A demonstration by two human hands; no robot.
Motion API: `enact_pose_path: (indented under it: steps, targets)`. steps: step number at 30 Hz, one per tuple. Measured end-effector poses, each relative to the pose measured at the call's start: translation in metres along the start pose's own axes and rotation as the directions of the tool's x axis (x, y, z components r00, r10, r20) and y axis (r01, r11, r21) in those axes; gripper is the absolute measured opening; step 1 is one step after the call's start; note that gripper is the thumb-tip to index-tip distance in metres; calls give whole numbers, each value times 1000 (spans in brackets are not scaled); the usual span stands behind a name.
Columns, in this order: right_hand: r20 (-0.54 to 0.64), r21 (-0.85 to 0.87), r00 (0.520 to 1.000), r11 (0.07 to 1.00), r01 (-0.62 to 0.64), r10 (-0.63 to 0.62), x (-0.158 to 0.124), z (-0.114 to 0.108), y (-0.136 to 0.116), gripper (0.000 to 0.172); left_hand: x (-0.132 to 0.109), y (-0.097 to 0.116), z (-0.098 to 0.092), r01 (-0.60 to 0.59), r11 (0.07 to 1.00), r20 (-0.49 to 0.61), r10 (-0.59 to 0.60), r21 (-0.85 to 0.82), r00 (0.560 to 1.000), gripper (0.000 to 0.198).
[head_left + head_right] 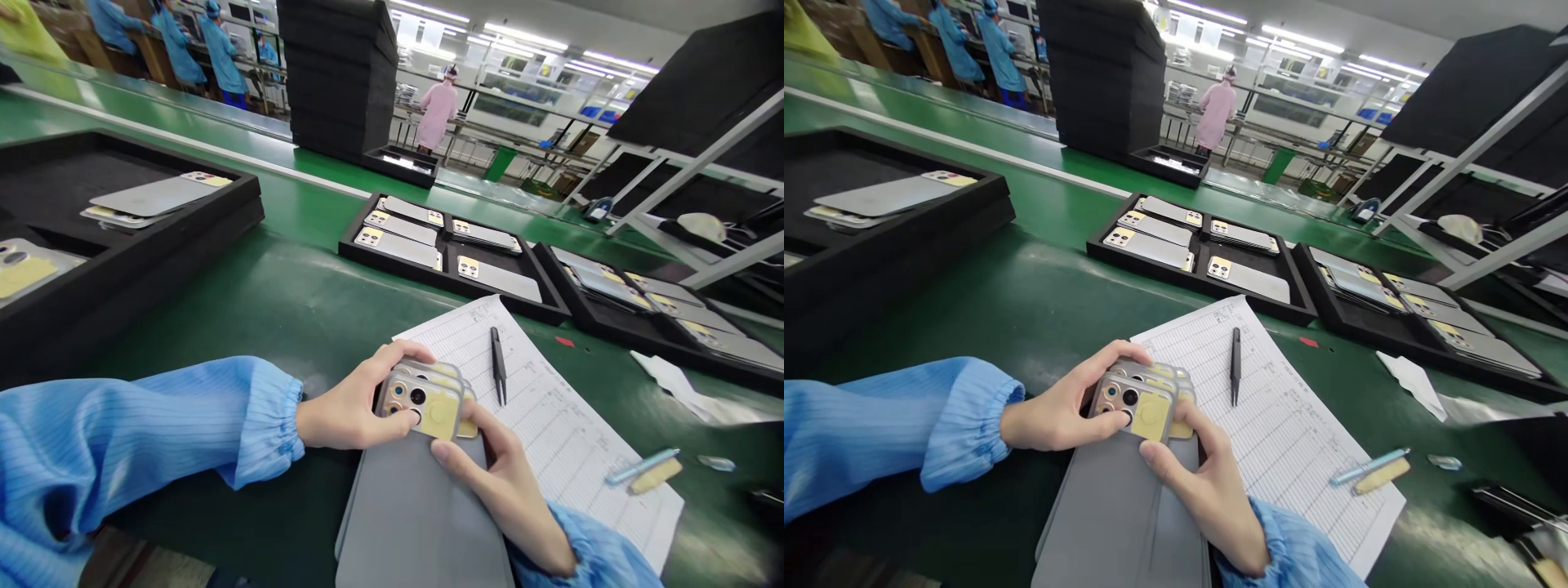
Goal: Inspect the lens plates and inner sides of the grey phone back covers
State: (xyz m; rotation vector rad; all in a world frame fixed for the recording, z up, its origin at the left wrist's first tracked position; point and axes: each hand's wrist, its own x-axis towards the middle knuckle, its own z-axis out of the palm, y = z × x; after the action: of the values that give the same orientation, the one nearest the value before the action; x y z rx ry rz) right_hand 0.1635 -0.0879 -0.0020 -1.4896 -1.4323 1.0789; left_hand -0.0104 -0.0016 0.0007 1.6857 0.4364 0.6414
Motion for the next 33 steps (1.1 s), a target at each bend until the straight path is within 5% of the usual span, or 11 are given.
enact_pose_path:
  steps: [9,12,15,17,19,21,24,28,30,33]
  targets:
    - [1,67,1000,998,-13,13,1,3,-7,34,-4,5,7,124,980,-97,-109,157,989,60]
    - [-75,104,997,995,-6,13,1,5,-9,33,-3,3,6,142,974,-186,-109,176,977,66]
    - [-209,119,978,992,32,-7,1,5,-6,32,-1,4,6,185,971,-327,-128,151,936,50]
    - [-254,122,967,991,57,-24,1,4,-5,32,0,7,7,226,973,-239,-206,57,949,37]
    - [-240,138,969,987,87,-51,1,4,-4,32,0,11,9,288,957,0,-289,-39,957,31]
    - [-187,182,978,975,126,-92,1,3,-5,30,-1,13,12,368,928,62,-364,-59,929,32]
    - [-155,238,975,952,194,-160,3,4,-7,35,-6,11,17,480,877,-37,-480,-18,877,33]
    - [-111,287,984,943,169,-143,6,5,-4,36,-15,1,17,543,837,-343,-531,-70,775,38]
    - [-111,299,987,943,148,-120,8,5,-1,29,-20,-4,14,573,789,-294,-615,-224,732,38]
    - [-127,315,988,941,123,-86,11,6,4,26,-25,-12,7,621,627,-22,-712,-471,702,31]
